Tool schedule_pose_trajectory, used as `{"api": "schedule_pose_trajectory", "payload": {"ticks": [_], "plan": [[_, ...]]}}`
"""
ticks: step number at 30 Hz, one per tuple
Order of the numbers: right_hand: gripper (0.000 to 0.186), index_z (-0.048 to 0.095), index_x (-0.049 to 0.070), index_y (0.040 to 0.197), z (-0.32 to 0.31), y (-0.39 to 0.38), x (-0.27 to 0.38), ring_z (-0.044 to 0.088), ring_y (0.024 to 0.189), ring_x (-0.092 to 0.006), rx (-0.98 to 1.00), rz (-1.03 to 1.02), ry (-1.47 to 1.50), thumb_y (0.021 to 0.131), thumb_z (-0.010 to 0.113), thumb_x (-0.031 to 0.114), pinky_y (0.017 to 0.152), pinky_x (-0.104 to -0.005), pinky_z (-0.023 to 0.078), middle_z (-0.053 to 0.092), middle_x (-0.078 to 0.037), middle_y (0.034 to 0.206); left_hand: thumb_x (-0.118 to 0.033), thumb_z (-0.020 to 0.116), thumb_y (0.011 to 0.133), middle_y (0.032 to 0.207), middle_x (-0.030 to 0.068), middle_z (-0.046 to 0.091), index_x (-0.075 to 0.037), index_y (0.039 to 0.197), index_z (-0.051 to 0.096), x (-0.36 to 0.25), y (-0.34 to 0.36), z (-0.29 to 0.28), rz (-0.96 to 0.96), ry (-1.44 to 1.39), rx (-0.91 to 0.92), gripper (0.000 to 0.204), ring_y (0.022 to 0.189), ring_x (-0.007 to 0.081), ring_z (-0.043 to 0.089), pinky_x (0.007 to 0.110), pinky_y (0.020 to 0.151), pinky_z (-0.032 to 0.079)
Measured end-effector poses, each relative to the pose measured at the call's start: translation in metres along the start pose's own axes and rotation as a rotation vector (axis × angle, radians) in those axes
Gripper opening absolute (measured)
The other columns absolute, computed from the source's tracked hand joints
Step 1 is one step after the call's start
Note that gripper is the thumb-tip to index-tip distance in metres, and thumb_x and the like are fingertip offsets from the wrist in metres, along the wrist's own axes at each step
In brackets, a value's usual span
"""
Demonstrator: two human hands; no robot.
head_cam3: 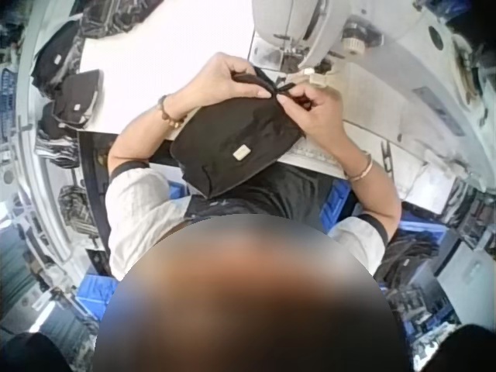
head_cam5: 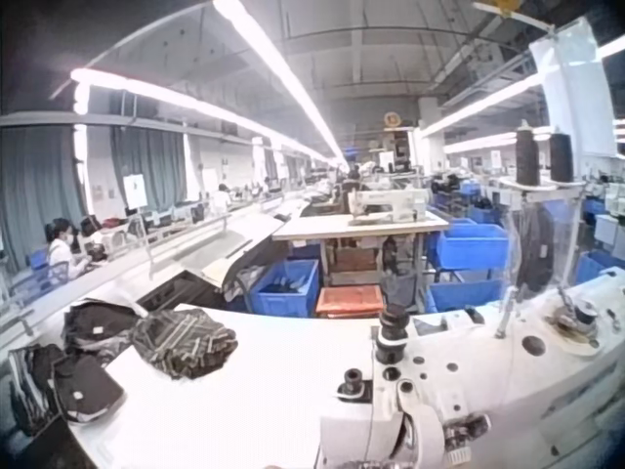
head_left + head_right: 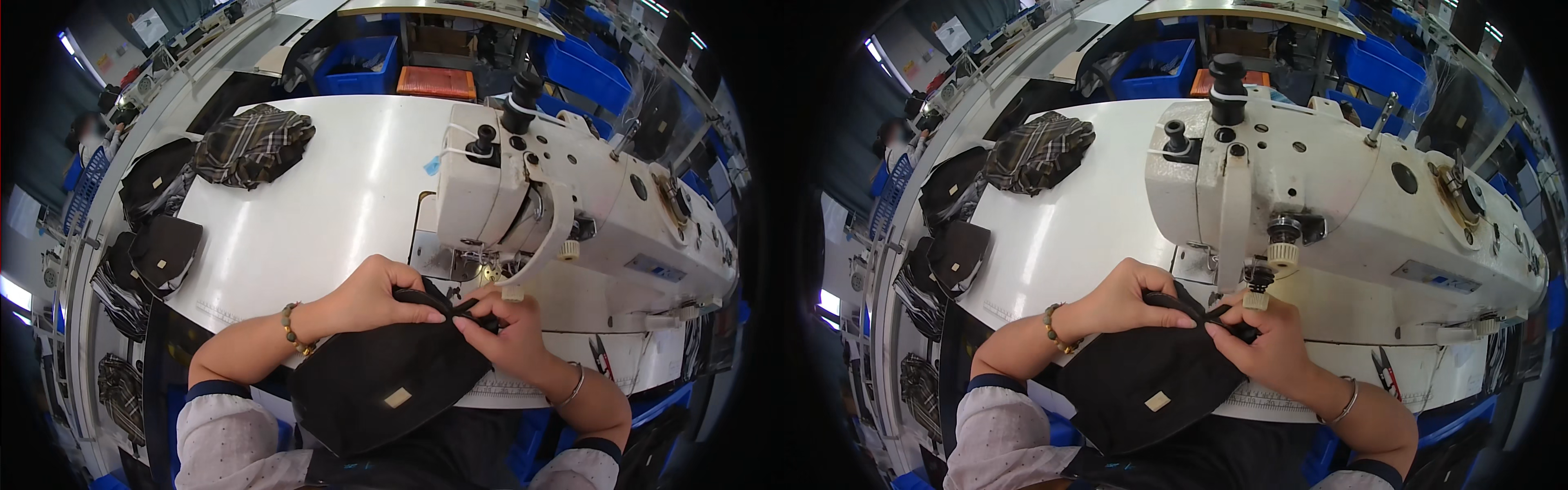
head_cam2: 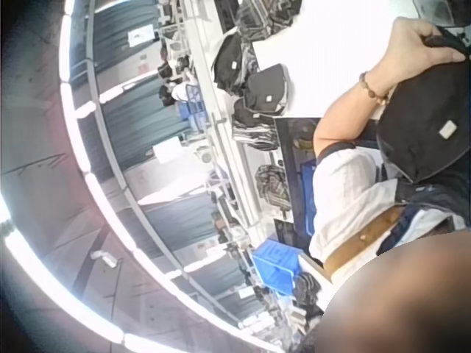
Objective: Sewing together fabric or leather panels using an industrial sewing machine.
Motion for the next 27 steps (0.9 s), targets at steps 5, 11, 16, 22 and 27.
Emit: {"api": "schedule_pose_trajectory", "payload": {"ticks": [5,11,16,22,27], "plan": [[0.019,0.065,0.0,0.075,-0.002,-0.001,-0.003,0.069,0.073,-0.0213,-0.004,0.035,0.002,0.074,0.083,0.005,0.069,-0.0296,0.054,0.071,-0.013,0.084,-0.024,0.087,0.079,0.062,-0.0003,0.064,-0.001,0.077,0.072,0.0,0.0,0.001,-0.032,-0.029,0.009,0.028,0.061,0.003,0.052,0.023,0.056,0.042],[0.019,0.064,0.0,0.072,-0.002,0.0,0.001,0.068,0.069,-0.0188,0.004,0.034,0.005,0.074,0.082,0.004,0.065,-0.0285,0.053,0.072,-0.012,0.08,-0.022,0.088,0.078,0.062,-0.0006,0.064,0.0,0.073,0.071,0.0,-0.001,0.002,-0.015,-0.039,0.007,0.028,0.06,0.0031,0.052,0.023,0.055,0.042],[0.019,0.063,0.0,0.071,-0.002,-0.001,0.002,0.068,0.067,-0.0175,-0.004,0.048,0.025,0.074,0.081,0.004,0.063,-0.0276,0.052,0.072,-0.012,0.079,-0.018,0.088,0.077,0.064,0.0005,0.065,0.001,0.072,0.07,-0.002,-0.001,0.003,0.019,-0.059,0.012,0.027,0.061,0.0035,0.053,0.023,0.056,0.043],[0.019,0.063,0.0,0.07,-0.001,-0.002,-0.001,0.068,0.068,-0.0178,0.014,0.093,0.039,0.074,0.081,0.003,0.063,-0.0279,0.052,0.072,-0.012,0.079,-0.01,0.089,0.075,0.067,-0.001,0.062,-0.001,0.067,0.065,-0.008,-0.002,0.004,0.036,-0.061,0.009,0.028,0.067,0.004,0.055,0.023,0.059,0.042],[0.017,0.065,0.0,0.071,0.003,-0.003,-0.002,0.069,0.07,-0.0174,0.034,0.122,0.077,0.074,0.081,0.003,0.064,-0.0273,0.052,0.072,-0.013,0.08,-0.012,0.089,0.076,0.073,0.0004,0.063,-0.002,0.07,0.066,-0.014,-0.001,0.007,0.059,-0.129,-0.021,0.025,0.072,0.0062,0.056,0.023,0.065,0.044]]}}
Point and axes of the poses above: each hand's wrist, its own y-axis towards the middle knuckle, its own z-axis out of the palm, x = y × z, the point moved 7 cm from there along y, towards the middle knuckle
